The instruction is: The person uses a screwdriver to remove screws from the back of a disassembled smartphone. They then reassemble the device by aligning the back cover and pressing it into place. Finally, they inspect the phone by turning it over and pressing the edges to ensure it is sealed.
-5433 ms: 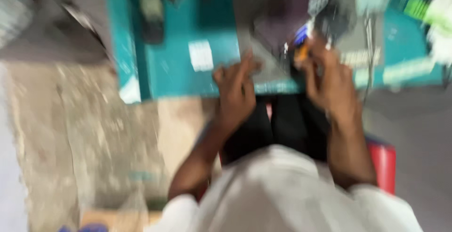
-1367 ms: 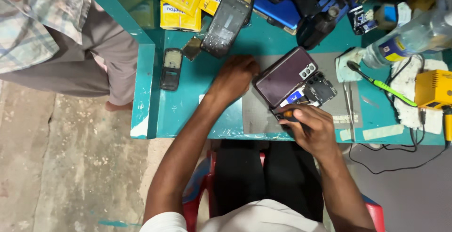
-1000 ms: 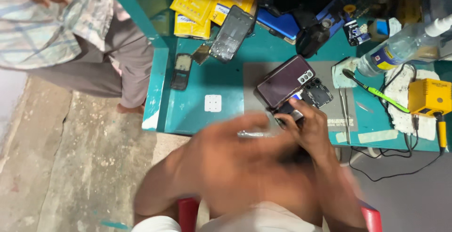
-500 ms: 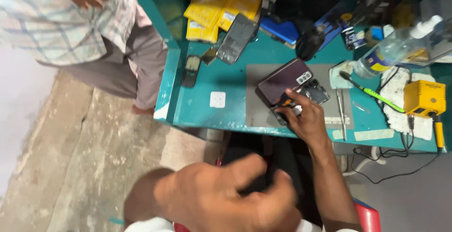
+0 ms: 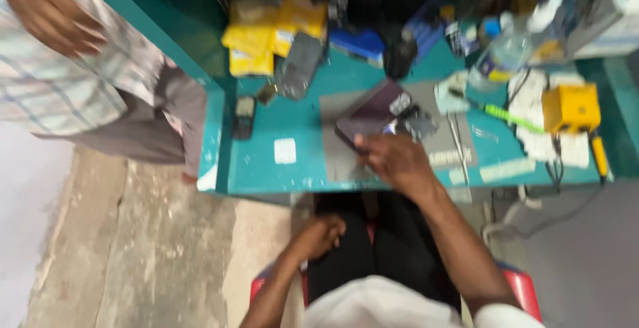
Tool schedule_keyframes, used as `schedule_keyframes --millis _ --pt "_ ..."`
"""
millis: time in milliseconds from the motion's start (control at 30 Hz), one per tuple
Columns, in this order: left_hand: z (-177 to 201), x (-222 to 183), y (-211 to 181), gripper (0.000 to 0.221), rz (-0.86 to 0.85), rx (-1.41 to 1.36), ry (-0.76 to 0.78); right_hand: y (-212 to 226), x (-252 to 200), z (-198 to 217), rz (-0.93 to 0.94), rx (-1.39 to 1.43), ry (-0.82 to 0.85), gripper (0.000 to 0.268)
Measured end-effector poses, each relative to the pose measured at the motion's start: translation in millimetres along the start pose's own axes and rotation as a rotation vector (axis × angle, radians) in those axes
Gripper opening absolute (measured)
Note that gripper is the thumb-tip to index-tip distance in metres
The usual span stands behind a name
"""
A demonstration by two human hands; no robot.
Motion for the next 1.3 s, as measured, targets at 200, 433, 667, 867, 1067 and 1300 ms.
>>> schedule_keyframes --millis 200,433,667,867,1067,1300 --pt "-6 19 -6 0.015 -0.110 -0.340 0.072 -10 0 0 -0.075 0.043 0.114 0.060" --pt "-20 15 4 0.017 -0.003 -0.731 0.149 -3 -7 -15 -0.204 0.306 0.044 0.060" --pt "-21 17 12 0.019 -0.081 -0.971 0.179 5 -3 -21 -0.180 0.185 -0.005 0.069" --pt "-15 11 9 0.019 -0.116 -0.839 0.123 1 -8 -15 -0.241 0.296 0.083 0.059" --pt "-6 7 1 0.021 -0.184 -0.840 0.087 3 -11 -28 -0.180 0.115 -0.015 0.068" --pt "1 5 4 0.021 -0.081 -0.878 0.060 8 2 -18 -0.131 0.130 0.044 0.070"
Point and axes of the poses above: each hand's wrist, its own x-axis towards the middle knuckle, its own z-axis out of the back of the hand, y = z × x, the point moved 3 cm from there along x, towards the middle knuckle, and after that the axes turned 15 degrees about z, right-handed, at the moved point
